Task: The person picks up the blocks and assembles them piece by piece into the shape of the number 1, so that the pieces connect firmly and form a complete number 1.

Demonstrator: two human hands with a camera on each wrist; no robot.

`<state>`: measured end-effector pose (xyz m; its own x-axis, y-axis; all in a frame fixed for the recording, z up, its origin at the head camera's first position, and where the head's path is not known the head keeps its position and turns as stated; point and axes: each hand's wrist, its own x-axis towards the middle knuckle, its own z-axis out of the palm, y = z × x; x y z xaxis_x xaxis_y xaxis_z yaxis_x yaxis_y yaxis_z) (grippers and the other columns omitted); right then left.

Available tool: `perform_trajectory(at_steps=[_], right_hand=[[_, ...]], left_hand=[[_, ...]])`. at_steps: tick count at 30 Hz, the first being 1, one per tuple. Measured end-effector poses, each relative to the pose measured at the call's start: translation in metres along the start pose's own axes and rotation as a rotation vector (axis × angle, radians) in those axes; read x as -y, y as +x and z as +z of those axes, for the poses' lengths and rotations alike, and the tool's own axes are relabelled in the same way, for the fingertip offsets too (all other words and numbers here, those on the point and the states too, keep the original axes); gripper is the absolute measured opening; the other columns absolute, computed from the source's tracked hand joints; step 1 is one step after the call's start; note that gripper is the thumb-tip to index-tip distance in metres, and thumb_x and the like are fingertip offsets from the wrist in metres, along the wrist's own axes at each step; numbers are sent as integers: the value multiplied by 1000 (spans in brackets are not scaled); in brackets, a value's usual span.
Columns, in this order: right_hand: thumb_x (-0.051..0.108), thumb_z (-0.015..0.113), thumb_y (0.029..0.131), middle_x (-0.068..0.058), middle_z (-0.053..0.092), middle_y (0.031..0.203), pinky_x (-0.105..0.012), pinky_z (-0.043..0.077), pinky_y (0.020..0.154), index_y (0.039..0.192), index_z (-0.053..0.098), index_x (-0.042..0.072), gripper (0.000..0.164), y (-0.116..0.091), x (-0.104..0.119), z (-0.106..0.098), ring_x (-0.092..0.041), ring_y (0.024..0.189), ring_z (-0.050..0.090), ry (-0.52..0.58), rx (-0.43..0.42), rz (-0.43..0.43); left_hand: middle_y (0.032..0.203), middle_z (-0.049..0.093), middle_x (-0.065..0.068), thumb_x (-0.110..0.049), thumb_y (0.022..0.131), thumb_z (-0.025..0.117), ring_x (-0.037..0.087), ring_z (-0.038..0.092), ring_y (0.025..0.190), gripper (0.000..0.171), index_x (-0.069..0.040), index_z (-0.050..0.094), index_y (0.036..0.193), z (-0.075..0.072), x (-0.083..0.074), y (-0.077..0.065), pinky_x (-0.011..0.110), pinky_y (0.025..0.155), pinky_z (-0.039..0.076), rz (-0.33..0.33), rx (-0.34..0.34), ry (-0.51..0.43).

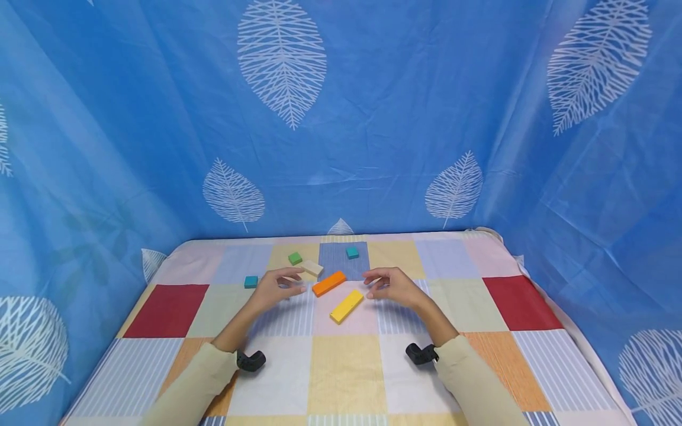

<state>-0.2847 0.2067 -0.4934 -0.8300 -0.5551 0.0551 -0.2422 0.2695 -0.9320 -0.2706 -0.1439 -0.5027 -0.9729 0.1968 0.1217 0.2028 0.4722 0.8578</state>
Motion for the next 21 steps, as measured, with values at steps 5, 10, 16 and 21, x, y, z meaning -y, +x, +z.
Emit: perform_trajectory(at_steps=[5,10,16,21], right_hand=[[-6,74,88,-30,64,119,-24,56,74,135,57,-12,50,5,-4,3,-26,85,68,3,37,17],[-6,73,88,-28,64,119,-26,57,75,135,58,-10,50,9,-5,7,-29,88,69,8,59,36],[-6,74,88,-24,65,119,-28,57,78,134,60,-9,49,12,-3,12,-30,89,69,-7,92,66],[-6,73,88,-23,63,123,-27,56,78,133,62,-7,47,12,-5,14,-25,84,67,-22,118,70]], left_hand=[[109,72,9,-19,83,86,22,66,89,42,-12,74,122,10,1,5,35,78,59,66,17,69],[104,70,9,-15,80,88,22,64,88,40,-9,76,118,18,-1,11,38,82,57,91,14,118],[103,72,8,-12,78,89,22,64,87,39,-6,77,114,25,0,16,36,81,57,96,16,132],[99,71,5,-16,76,91,17,62,83,40,-5,78,113,31,2,18,32,78,56,87,26,159]])
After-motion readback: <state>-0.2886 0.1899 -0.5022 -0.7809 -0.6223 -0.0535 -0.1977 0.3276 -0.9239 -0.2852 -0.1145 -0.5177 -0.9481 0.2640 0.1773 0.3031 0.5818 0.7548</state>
